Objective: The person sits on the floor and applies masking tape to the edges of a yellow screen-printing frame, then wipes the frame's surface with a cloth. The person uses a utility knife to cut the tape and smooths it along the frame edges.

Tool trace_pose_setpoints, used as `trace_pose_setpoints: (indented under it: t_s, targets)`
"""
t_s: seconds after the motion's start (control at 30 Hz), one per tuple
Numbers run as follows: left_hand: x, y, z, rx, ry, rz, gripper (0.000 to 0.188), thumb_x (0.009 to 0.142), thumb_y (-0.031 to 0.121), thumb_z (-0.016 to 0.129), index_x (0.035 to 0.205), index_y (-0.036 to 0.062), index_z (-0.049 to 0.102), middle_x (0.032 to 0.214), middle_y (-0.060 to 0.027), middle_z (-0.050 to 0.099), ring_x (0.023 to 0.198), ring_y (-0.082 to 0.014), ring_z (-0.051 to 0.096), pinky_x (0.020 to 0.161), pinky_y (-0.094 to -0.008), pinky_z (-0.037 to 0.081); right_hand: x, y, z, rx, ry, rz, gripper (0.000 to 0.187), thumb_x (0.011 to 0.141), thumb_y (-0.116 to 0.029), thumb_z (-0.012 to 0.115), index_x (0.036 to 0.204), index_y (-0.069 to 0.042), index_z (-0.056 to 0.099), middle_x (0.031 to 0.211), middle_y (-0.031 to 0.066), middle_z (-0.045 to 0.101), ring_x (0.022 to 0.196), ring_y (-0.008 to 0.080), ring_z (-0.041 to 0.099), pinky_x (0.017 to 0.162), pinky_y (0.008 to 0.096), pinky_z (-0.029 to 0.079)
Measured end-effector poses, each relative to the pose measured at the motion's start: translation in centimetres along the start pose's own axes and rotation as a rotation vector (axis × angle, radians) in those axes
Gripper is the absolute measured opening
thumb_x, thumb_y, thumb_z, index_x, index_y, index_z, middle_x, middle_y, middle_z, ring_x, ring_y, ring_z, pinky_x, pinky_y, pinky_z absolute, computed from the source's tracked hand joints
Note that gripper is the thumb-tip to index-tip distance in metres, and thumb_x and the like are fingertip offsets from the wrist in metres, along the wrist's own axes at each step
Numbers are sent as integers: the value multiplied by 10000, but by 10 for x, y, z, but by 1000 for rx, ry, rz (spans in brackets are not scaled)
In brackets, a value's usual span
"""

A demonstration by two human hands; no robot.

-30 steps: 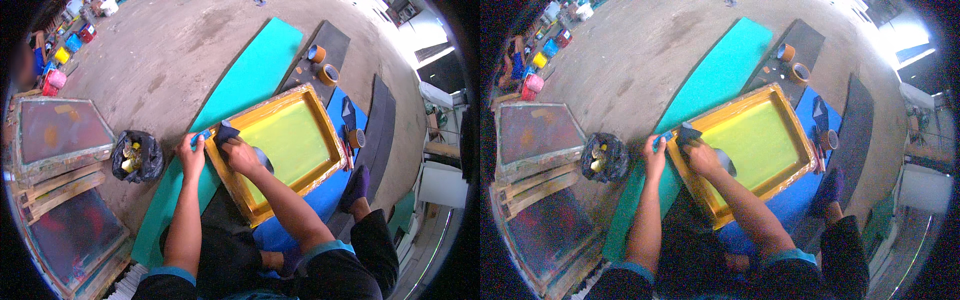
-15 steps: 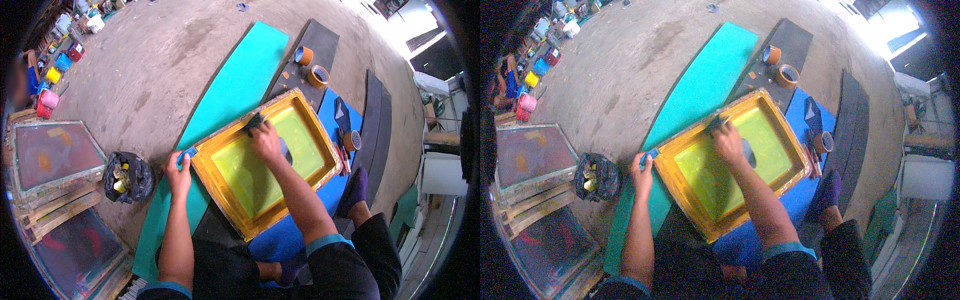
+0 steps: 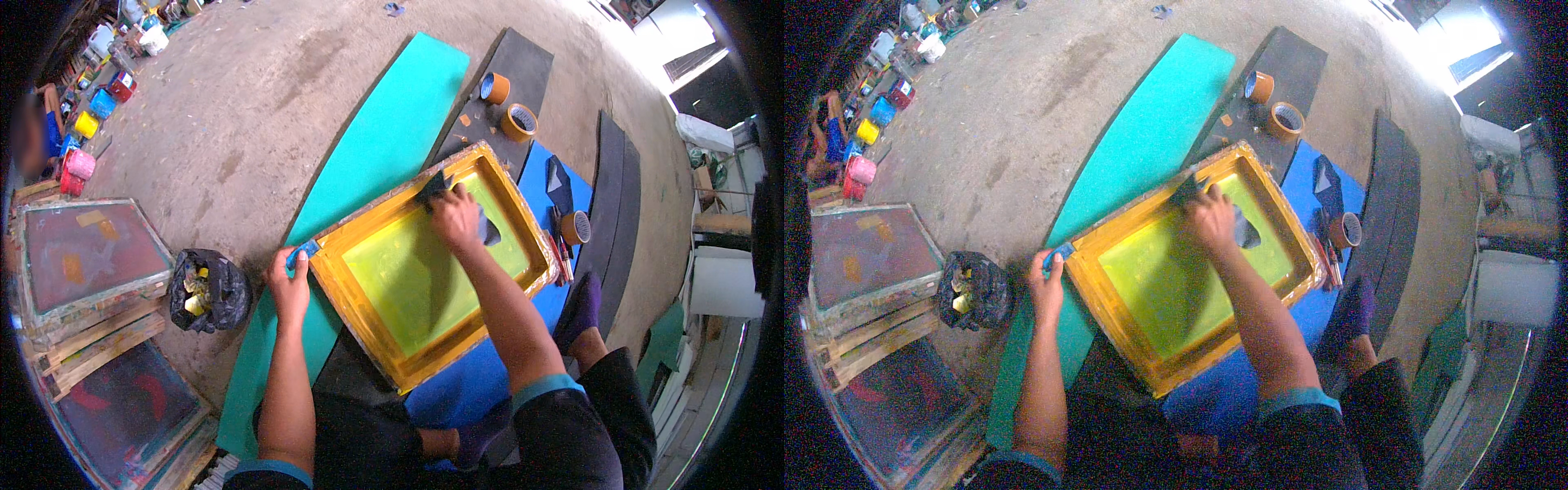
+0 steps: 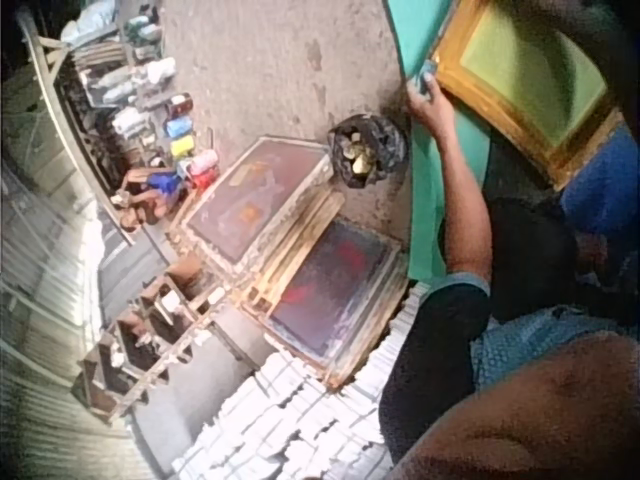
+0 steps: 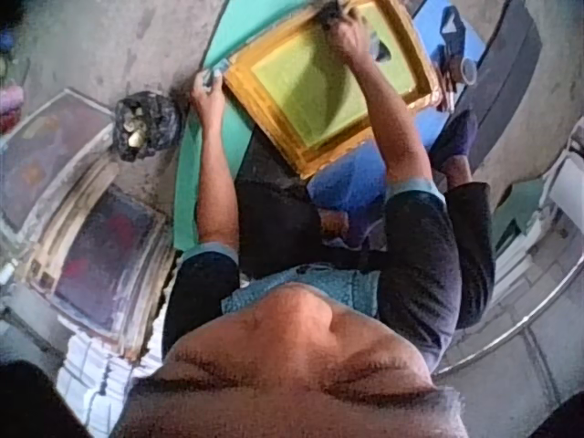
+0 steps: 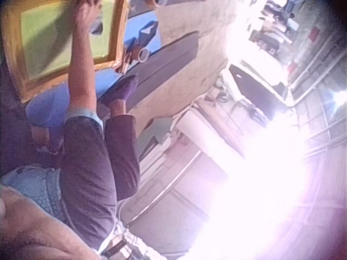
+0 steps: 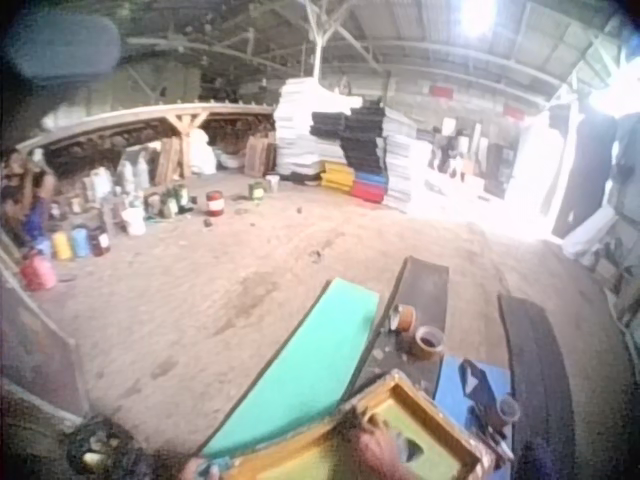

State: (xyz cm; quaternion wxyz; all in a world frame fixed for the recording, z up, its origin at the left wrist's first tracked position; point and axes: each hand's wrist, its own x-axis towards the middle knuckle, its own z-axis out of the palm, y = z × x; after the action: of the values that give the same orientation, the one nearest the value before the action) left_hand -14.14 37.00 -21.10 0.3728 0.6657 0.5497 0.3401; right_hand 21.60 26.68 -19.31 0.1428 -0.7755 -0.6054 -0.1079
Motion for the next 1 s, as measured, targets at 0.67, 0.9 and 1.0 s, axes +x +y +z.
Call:
trace_pose_setpoints:
  t_s: [0.67,0.9,1.0]
  targets:
    - [1,15,-2,-15,-39,-19,295,976,287,690,1109,24,676,1036,-126,702,990,-267,629,959,-410,457,-12,33,10,-153,-104,-20,181,771,-271,661,816,-129,766,1066,61,720,1179,301,543,913,460,435]
    - [2,5,-1,6,-44,-34,317,983,331,679,1110,41,681,1058,-145,700,1026,-294,594,974,-442,422,18,67,-21,-404,-203,85,162,841,-225,615,829,-144,755,962,47,718,1135,266,534,878,421,414]
    - [4,2,-3,23,-38,-31,317,982,342,678,1100,48,683,1052,-142,701,1018,-300,587,978,-449,410,31,78,-32,-416,-338,178,157,838,-224,624,839,-136,755,966,50,718,1134,267,533,886,426,418]
